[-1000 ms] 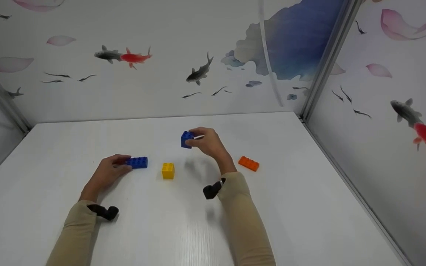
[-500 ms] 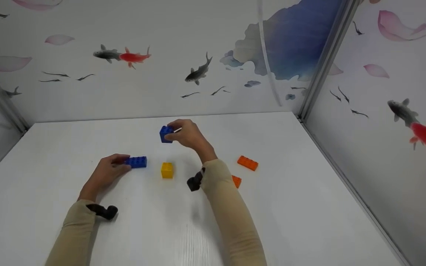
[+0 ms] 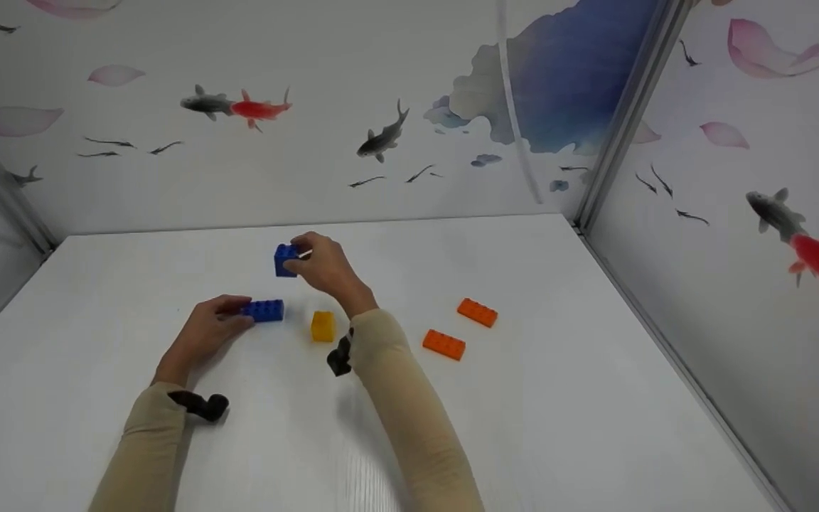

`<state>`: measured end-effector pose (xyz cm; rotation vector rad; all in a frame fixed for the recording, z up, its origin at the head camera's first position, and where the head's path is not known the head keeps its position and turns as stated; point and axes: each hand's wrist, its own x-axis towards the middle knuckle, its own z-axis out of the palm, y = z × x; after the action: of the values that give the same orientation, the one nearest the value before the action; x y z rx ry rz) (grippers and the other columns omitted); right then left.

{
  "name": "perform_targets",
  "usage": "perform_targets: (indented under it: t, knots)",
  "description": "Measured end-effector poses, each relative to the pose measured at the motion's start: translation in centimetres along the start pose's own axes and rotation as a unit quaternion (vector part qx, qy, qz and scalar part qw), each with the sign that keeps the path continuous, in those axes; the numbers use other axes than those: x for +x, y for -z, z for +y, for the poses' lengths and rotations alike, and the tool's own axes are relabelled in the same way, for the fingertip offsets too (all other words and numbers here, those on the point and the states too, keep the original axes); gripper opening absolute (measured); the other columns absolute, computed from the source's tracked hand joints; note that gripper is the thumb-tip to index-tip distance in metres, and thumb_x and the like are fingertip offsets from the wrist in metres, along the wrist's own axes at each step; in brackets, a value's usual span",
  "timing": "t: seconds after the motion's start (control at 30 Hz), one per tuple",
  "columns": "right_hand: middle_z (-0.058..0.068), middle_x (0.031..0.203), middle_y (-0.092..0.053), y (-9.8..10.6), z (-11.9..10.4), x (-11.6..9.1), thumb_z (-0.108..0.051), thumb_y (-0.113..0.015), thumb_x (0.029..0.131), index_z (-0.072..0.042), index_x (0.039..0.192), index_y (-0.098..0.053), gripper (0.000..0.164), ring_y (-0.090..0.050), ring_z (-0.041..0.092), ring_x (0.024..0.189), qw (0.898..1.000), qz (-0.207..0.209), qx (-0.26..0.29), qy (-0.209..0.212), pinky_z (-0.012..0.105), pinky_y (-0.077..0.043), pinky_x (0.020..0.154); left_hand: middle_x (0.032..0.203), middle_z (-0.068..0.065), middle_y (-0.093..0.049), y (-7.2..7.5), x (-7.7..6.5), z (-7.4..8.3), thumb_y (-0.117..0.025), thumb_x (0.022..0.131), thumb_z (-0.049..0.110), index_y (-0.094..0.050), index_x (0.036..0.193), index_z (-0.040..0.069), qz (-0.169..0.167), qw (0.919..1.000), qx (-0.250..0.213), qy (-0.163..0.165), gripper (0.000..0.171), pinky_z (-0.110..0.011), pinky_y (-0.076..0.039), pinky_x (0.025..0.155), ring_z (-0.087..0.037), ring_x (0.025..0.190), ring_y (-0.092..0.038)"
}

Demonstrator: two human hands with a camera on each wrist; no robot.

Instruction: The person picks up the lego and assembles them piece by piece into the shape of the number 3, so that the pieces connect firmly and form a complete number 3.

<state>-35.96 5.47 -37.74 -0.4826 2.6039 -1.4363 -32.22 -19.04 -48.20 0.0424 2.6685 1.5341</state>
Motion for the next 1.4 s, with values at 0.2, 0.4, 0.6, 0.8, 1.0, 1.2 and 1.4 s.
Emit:
perform_targets:
  t: [0.2, 0.4, 0.6, 0.8, 1.0, 1.2, 1.4]
  knots:
    - [0.01, 0.132, -0.063, -1.6, 0.4, 0.3, -0.019, -0.067, 0.097, -0.01, 0.136, -0.057, 0.041, -0.063, 0.023, 0.121, 1.0, -0.008, -0.005, -0.009, 0.038, -0.052, 0.107, 0.141, -0.009, -0.056, 0.0, 0.2, 0.3, -0.065, 0.098, 0.024, -0.055, 0.141, 0.018, -0.002, 1.0, 0.001, 0.004, 0.045, -0.048, -0.037, 0.118, -0.027, 0.135, -0.05]
    - [0.01, 0.131, -0.064, -3.0, 0.9, 0.5, -0.02, -0.067, 0.097, -0.01, 0.135, -0.058, 0.04, -0.065, 0.022, 0.119, 1.0, -0.023, -0.009, -0.013, 0.037, -0.053, 0.105, 0.139, -0.009, -0.057, -0.1, 0.2, 0.2, -0.065, 0.098, 0.023, -0.056, 0.14, 0.017, 0.003, 1.0, -0.001, 0.002, 0.044, -0.048, -0.038, 0.118, -0.027, 0.133, -0.051]
    - [0.01, 0.13, -0.065, -4.3, 1.1, 0.9, -0.019, -0.068, 0.096, -0.01, 0.134, -0.06, 0.039, -0.066, 0.021, 0.116, 0.999, -0.026, -0.012, -0.018, 0.035, -0.054, 0.103, 0.138, -0.009, -0.059, 0.1, 0.0, 0.1, -0.065, 0.098, 0.023, -0.056, 0.14, 0.017, 0.004, 1.0, -0.005, -0.001, 0.043, -0.048, -0.037, 0.118, -0.027, 0.132, -0.053]
    - [0.009, 0.129, -0.065, -5.3, 1.3, 1.2, -0.019, -0.069, 0.096, -0.01, 0.132, -0.061, 0.038, -0.065, 0.021, 0.115, 0.999, -0.022, -0.031, -0.025, 0.035, -0.054, 0.103, 0.137, -0.011, -0.06, 0.2, -0.2, 0.0, -0.065, 0.098, 0.021, -0.056, 0.14, 0.014, 0.004, 0.9999, -0.006, -0.013, 0.044, -0.048, -0.039, 0.116, -0.027, 0.13, -0.055]
    - [0.009, 0.13, -0.065, -5.8, 1.5, 1.1, -0.019, -0.068, 0.096, -0.01, 0.132, -0.061, 0.037, -0.064, 0.021, 0.115, 0.998, -0.021, -0.052, -0.024, 0.034, -0.053, 0.104, 0.135, -0.011, -0.061, 0.2, -0.1, -0.3, -0.065, 0.098, 0.021, -0.057, 0.139, 0.013, 0.007, 0.9998, -0.003, -0.021, 0.043, -0.048, -0.04, 0.115, -0.027, 0.128, -0.056]
    - [0.01, 0.131, -0.064, -6.0, 1.6, 1.0, -0.016, -0.067, 0.097, -0.009, 0.134, -0.061, 0.038, -0.063, 0.023, 0.116, 0.998, -0.023, -0.063, -0.014, 0.035, -0.053, 0.105, 0.135, -0.012, -0.061, 0.2, 0.0, -0.3, -0.065, 0.098, 0.02, -0.057, 0.139, 0.012, 0.01, 0.9997, -0.002, -0.022, 0.042, -0.047, -0.041, 0.114, -0.027, 0.127, -0.056]
    - [0.012, 0.129, -0.066, -6.3, 1.9, 1.1, -0.013, -0.068, 0.096, -0.006, 0.134, -0.061, 0.039, -0.065, 0.023, 0.116, 0.997, -0.029, -0.071, 0.004, 0.034, -0.055, 0.102, 0.138, -0.015, -0.059, 0.1, 0.0, -0.1, -0.066, 0.097, 0.018, -0.057, 0.139, 0.011, 0.014, 0.9998, 0.009, -0.013, 0.044, -0.049, -0.039, 0.117, -0.03, 0.132, -0.054]
